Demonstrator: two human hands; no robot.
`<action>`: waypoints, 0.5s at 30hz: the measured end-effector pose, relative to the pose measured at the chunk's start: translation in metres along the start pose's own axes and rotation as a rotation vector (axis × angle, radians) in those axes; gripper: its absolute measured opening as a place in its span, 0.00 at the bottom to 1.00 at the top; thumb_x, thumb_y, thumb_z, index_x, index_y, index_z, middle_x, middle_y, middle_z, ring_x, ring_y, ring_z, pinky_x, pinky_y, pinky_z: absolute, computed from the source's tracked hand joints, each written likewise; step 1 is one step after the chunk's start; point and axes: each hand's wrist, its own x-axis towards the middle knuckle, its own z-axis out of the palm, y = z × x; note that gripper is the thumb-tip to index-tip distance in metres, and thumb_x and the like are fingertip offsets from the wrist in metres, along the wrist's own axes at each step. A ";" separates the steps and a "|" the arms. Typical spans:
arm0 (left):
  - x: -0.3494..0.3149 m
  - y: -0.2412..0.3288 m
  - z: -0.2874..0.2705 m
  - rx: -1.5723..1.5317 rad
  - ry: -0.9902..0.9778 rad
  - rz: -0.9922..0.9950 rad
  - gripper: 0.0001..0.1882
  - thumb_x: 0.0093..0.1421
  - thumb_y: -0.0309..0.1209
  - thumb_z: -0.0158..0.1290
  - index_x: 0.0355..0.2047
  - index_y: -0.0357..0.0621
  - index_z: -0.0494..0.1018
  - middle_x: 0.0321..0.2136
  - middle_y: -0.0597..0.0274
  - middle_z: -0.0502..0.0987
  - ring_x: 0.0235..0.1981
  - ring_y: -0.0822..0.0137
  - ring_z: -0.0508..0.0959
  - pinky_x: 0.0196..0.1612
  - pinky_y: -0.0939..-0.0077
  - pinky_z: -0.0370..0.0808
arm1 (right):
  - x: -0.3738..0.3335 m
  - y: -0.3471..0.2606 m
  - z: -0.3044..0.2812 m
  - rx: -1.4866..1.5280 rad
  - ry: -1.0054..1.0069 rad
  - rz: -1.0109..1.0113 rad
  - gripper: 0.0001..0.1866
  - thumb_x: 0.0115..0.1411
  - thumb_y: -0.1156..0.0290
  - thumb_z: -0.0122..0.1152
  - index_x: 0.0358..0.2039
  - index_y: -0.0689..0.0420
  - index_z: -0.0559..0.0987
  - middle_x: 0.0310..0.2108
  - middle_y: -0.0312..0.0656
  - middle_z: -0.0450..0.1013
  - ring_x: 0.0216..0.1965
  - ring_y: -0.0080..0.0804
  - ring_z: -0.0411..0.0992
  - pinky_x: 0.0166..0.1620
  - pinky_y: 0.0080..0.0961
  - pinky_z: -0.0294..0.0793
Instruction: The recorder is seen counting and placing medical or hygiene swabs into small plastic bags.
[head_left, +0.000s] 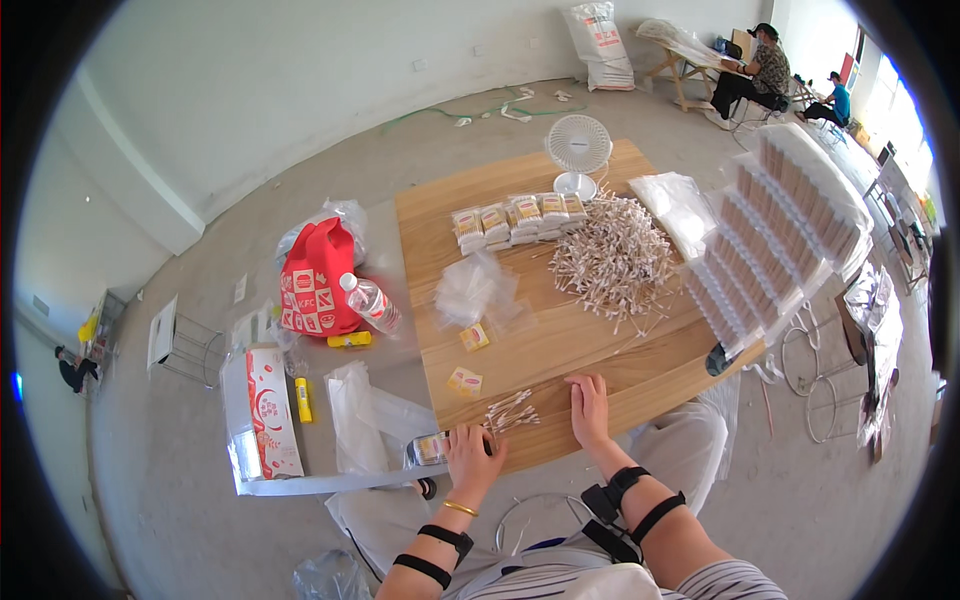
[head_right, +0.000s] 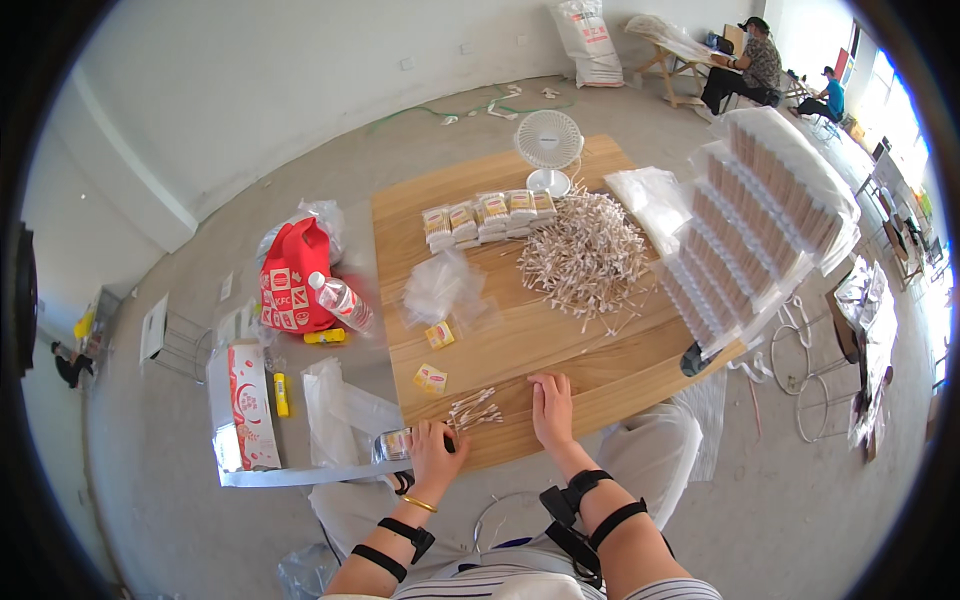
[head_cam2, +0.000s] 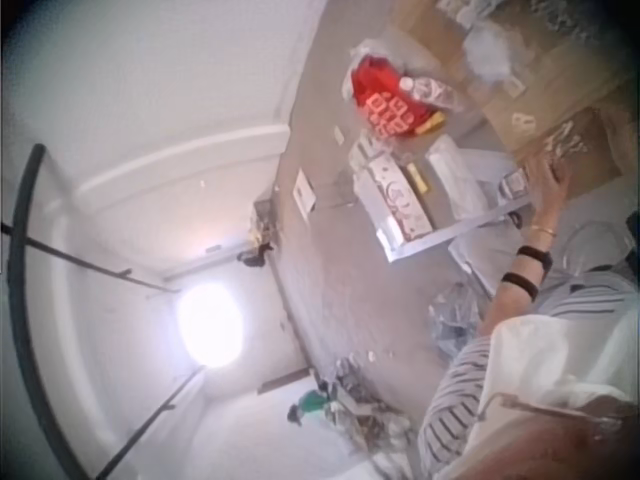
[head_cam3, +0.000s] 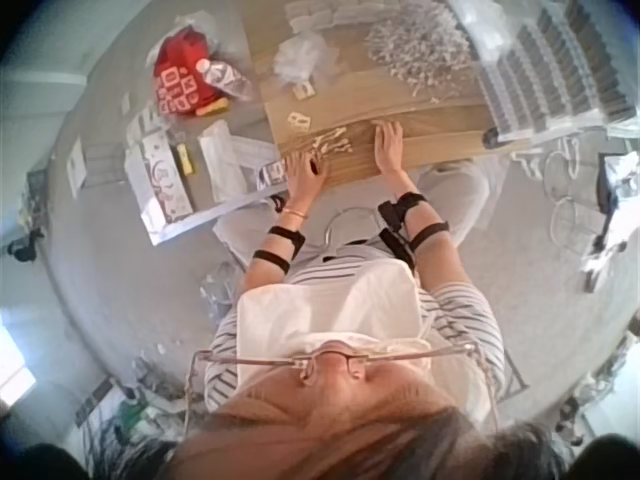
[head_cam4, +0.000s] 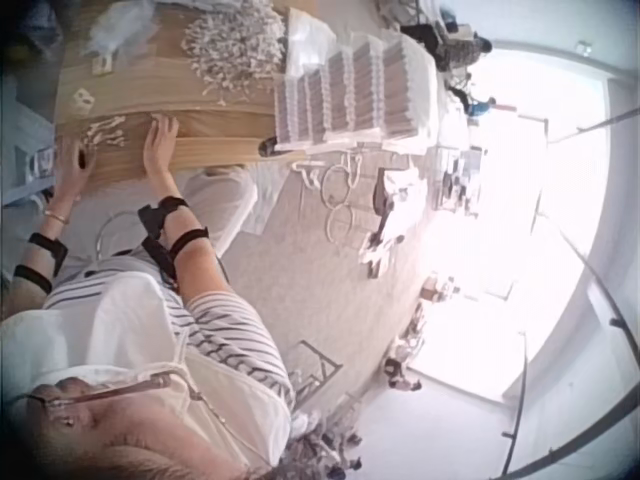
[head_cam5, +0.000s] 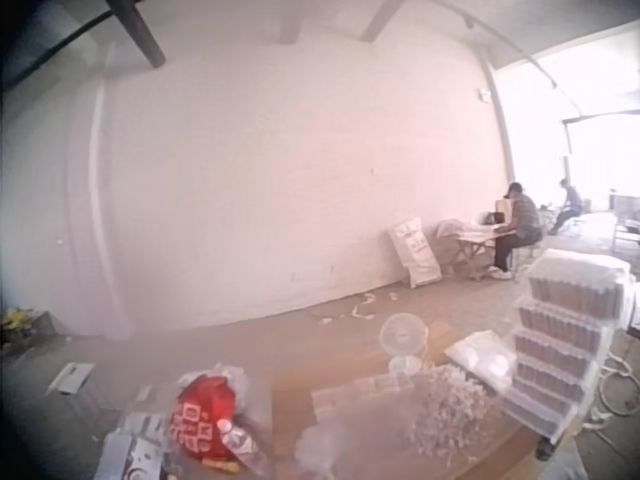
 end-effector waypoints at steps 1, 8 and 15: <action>-0.003 0.001 -0.001 0.020 -0.051 -0.005 0.11 0.54 0.37 0.65 0.31 0.51 0.74 0.38 0.61 0.74 0.44 0.53 0.73 0.51 0.53 0.65 | -0.002 0.004 0.000 -0.034 -0.025 -0.018 0.07 0.70 0.73 0.53 0.43 0.57 0.79 0.42 0.48 0.73 0.47 0.52 0.70 0.51 0.43 0.71; 0.001 -0.006 0.006 -0.001 0.101 -0.069 0.08 0.54 0.36 0.64 0.26 0.52 0.76 0.31 0.64 0.74 0.41 0.57 0.74 0.46 0.56 0.63 | -0.002 -0.001 0.001 -0.104 -0.078 -0.072 0.06 0.68 0.72 0.55 0.41 0.56 0.79 0.42 0.48 0.72 0.47 0.52 0.69 0.52 0.44 0.70; 0.012 0.004 -0.010 0.170 -0.045 0.253 0.09 0.51 0.34 0.65 0.31 0.52 0.76 0.32 0.64 0.74 0.42 0.57 0.74 0.47 0.57 0.64 | -0.002 -0.001 0.002 -0.136 -0.072 -0.099 0.06 0.68 0.70 0.56 0.40 0.55 0.80 0.42 0.47 0.72 0.46 0.51 0.69 0.52 0.45 0.70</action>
